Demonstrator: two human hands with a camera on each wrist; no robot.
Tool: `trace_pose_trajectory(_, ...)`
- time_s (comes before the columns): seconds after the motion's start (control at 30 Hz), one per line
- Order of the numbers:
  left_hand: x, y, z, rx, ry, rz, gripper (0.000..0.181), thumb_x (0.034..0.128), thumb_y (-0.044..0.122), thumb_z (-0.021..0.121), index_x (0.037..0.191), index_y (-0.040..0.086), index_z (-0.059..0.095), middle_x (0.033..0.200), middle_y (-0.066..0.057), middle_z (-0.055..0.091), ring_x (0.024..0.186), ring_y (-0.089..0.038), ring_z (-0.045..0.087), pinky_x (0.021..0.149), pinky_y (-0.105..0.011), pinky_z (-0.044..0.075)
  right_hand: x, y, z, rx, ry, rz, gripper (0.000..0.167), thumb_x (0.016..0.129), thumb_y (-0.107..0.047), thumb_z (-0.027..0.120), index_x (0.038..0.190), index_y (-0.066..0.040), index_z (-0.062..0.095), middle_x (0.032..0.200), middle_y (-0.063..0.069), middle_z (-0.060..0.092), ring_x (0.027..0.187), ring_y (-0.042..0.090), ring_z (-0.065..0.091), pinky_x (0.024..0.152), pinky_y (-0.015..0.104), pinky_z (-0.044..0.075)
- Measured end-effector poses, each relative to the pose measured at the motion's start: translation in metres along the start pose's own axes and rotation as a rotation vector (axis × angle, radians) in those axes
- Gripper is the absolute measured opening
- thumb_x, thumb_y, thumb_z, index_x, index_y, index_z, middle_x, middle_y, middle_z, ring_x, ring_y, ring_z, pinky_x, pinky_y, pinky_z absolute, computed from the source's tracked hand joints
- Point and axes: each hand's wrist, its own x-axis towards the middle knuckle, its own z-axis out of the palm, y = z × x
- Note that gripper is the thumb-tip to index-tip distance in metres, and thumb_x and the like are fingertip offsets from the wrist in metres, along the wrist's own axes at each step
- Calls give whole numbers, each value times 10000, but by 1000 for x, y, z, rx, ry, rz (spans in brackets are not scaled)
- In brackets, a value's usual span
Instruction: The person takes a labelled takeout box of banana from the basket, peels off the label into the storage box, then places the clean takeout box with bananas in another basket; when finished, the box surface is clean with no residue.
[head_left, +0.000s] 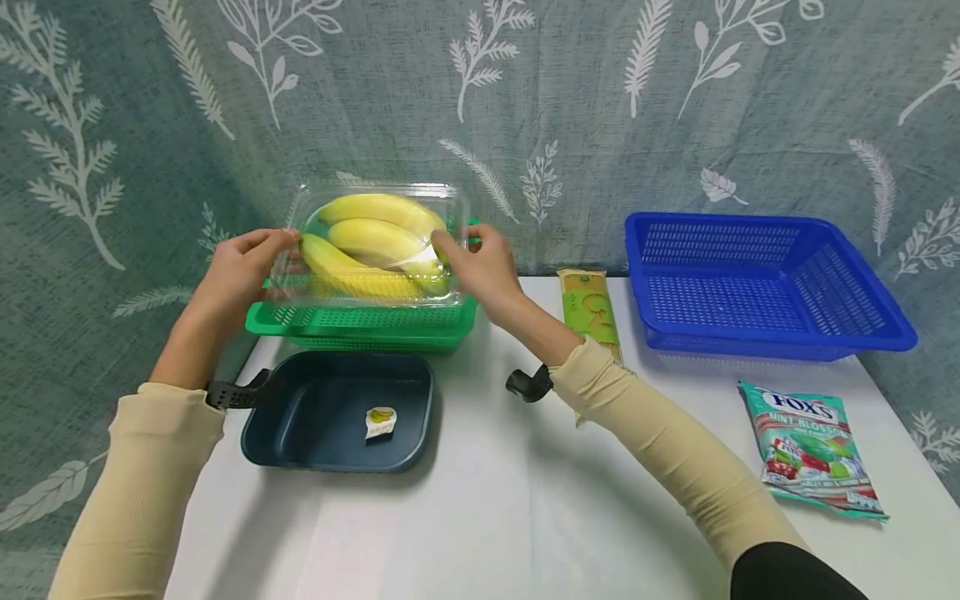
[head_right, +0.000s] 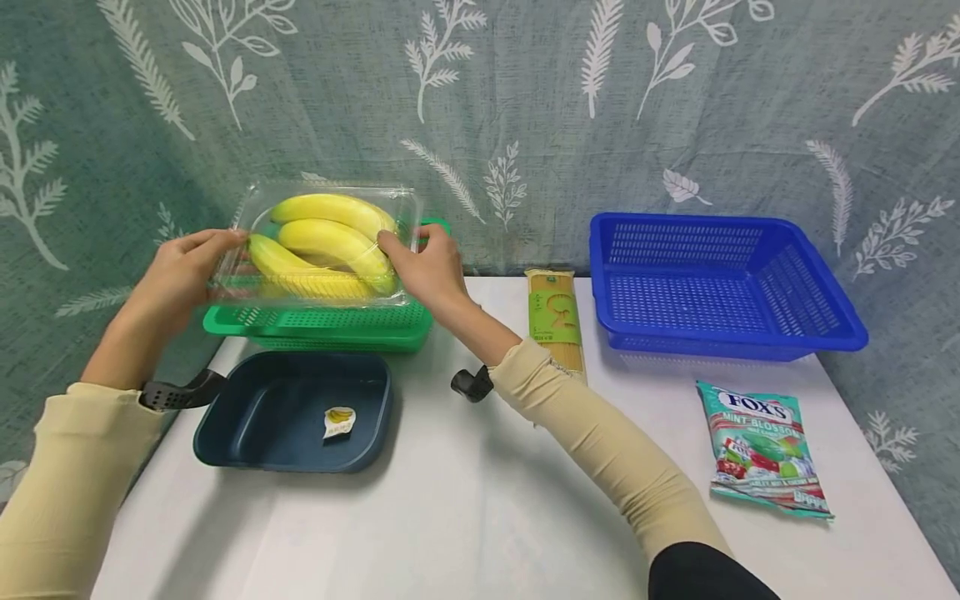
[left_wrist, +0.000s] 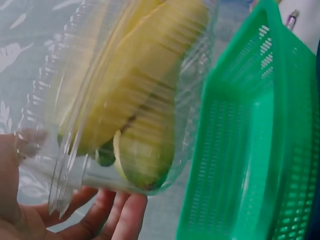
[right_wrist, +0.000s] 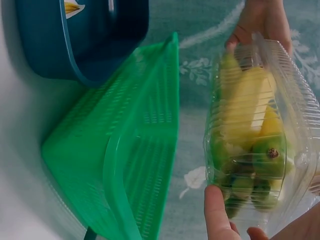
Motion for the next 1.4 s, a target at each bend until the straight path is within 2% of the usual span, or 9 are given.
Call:
trace_pose_trajectory(0.13,7,-3,1,2,17,-17,811,946,650,493,1534,102,394,1478,-94,353,1264,-240,416,740,-220,559,7,3,5,14,-8,39,671,955,-447,652,1461,-68,429,1344,138,446,1102,261,581,735,345,593)
trace_pose_trajectory(0.33,20,-5,5,7,25,-30,810,948,644,496,1537,97,395,1591,-143,252,1417,-336,290,725,-215,561,17,9,7,38,7,85,664,954,-432,656,1462,-68,429,1380,135,450,1119,278,590,719,353,597)
trace_pose_trajectory(0.47,29,-10,7,7,42,-40,808,951,639,495,1541,96,391,1557,-153,293,1354,-321,372,731,-234,569,25,13,13,-5,22,101,666,957,-429,647,1468,-72,415,1369,128,452,1044,271,623,687,336,597)
trace_pose_trajectory(0.73,41,-28,6,-34,88,-87,779,971,602,482,1549,91,371,1334,-47,472,1200,-230,524,782,-259,575,38,18,41,-163,48,118,608,979,-407,597,1452,-79,399,735,41,519,513,143,418,560,300,449)
trace_pose_trajectory(0.97,60,-48,9,-37,90,-105,747,1017,540,428,1570,55,296,1524,-226,379,1356,-340,451,991,-442,500,50,30,57,-168,60,170,535,988,-358,596,1382,-26,453,879,60,498,575,145,395,589,293,416)
trace_pose_trajectory(1.17,67,-60,12,-5,104,-143,728,1038,514,383,1588,59,239,1523,-245,377,1352,-346,459,969,-436,515,56,40,72,-159,37,228,379,1017,-350,566,1161,0,541,612,19,404,428,136,302,458,292,366)
trace_pose_trajectory(1.23,68,-63,13,10,116,-154,717,1042,507,379,1587,62,245,1509,-241,400,1341,-342,473,949,-423,528,57,42,75,-159,24,230,481,1031,-357,548,1338,6,475,692,47,474,443,162,304,485,315,387)
trace_pose_trajectory(1.3,69,-66,15,15,124,-158,710,1044,497,384,1584,55,252,1502,-242,410,1335,-341,479,943,-423,531,57,44,76,-177,32,224,646,1034,-366,540,1522,-20,295,1016,93,602,618,155,506,614,318,466)
trace_pose_trajectory(1.4,72,-69,17,17,125,-156,700,1050,475,384,1582,42,246,1497,-249,418,1336,-346,480,950,-441,524,57,45,77,-194,36,208,765,1038,-359,530,1599,-45,115,1517,142,389,1075,218,574,825,369,494)
